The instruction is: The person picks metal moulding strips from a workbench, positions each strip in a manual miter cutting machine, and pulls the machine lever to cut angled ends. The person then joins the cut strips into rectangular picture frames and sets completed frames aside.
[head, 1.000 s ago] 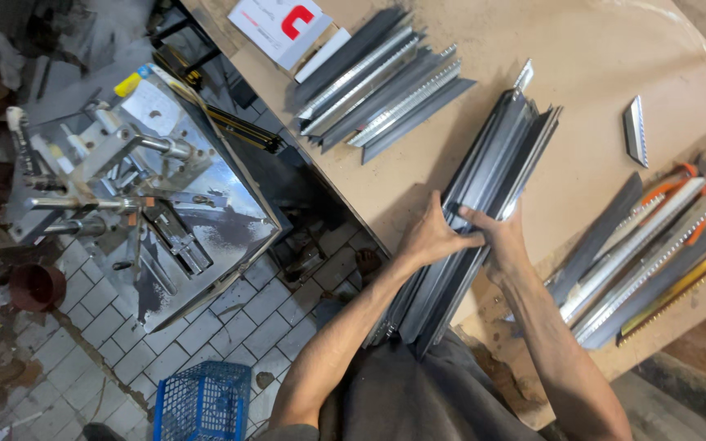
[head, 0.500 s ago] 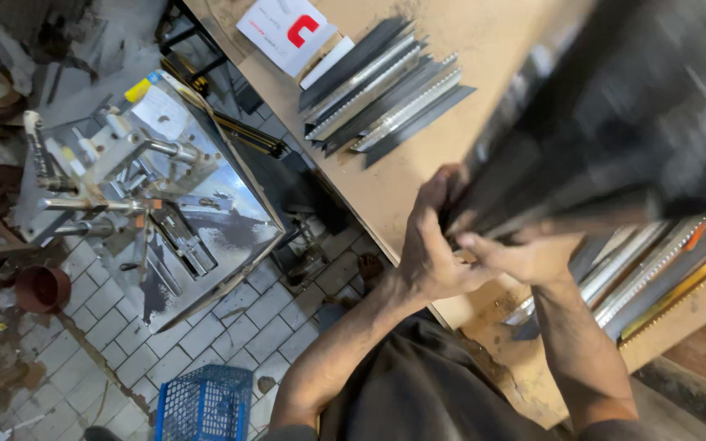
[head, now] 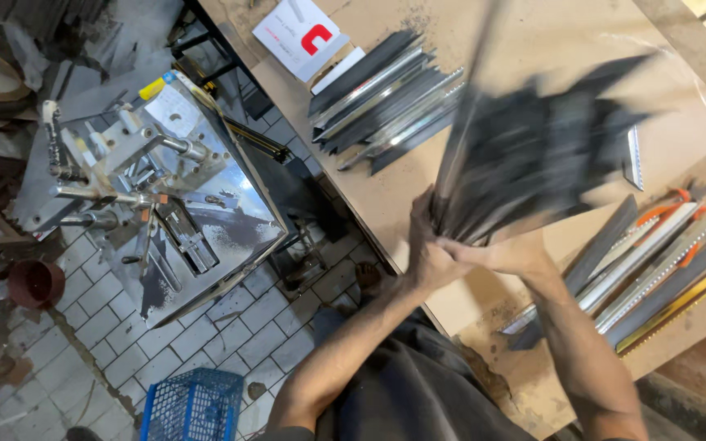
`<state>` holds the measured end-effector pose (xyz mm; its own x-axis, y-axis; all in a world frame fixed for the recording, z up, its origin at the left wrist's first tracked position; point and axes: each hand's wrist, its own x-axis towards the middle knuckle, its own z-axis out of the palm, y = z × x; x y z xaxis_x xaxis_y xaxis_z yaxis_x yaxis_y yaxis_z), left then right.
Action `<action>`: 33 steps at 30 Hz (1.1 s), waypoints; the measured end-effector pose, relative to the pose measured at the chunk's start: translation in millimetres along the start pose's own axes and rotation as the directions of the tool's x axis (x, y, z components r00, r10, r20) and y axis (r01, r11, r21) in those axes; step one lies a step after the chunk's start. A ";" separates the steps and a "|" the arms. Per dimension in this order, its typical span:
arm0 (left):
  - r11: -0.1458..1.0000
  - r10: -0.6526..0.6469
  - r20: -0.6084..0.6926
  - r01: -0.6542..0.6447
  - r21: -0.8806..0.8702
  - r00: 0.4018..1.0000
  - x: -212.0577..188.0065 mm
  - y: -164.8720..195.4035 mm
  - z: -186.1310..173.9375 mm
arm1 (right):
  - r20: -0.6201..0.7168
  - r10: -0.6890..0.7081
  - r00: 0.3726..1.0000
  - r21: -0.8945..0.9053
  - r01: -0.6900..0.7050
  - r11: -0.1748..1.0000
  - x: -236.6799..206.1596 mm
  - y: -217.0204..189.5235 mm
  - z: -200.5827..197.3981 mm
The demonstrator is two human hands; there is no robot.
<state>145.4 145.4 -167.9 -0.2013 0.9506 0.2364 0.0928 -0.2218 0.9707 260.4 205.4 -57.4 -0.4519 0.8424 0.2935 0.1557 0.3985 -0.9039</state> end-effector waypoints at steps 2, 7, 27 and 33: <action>0.827 -0.357 0.118 0.373 -0.420 0.926 -17.8 -6.9 22.2 | 0.228 -0.160 0.960 -0.132 0.193 0.972 22.9 -20.8 -6.9; 0.135 -0.625 0.410 0.609 -0.781 0.664 -58.2 -39.1 84.0 | 0.870 0.301 0.390 -0.489 0.617 0.617 55.3 -41.7 43.2; 0.149 -0.579 0.318 0.480 -0.865 0.751 -57.9 -72.3 90.8 | 0.752 0.521 0.405 -0.654 0.559 0.510 52.5 58.5 34.4; 0.759 -0.562 0.484 0.651 -0.022 0.671 -61.1 26.2 24.9 | 0.731 0.259 0.631 -0.679 0.633 0.372 36.7 64.5 18.4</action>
<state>184.3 86.9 -158.1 0.2852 0.8675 -0.4077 -0.0821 0.4459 0.8913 237.7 255.3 -110.6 -0.8870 0.3700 -0.2765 0.3682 0.9278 0.0604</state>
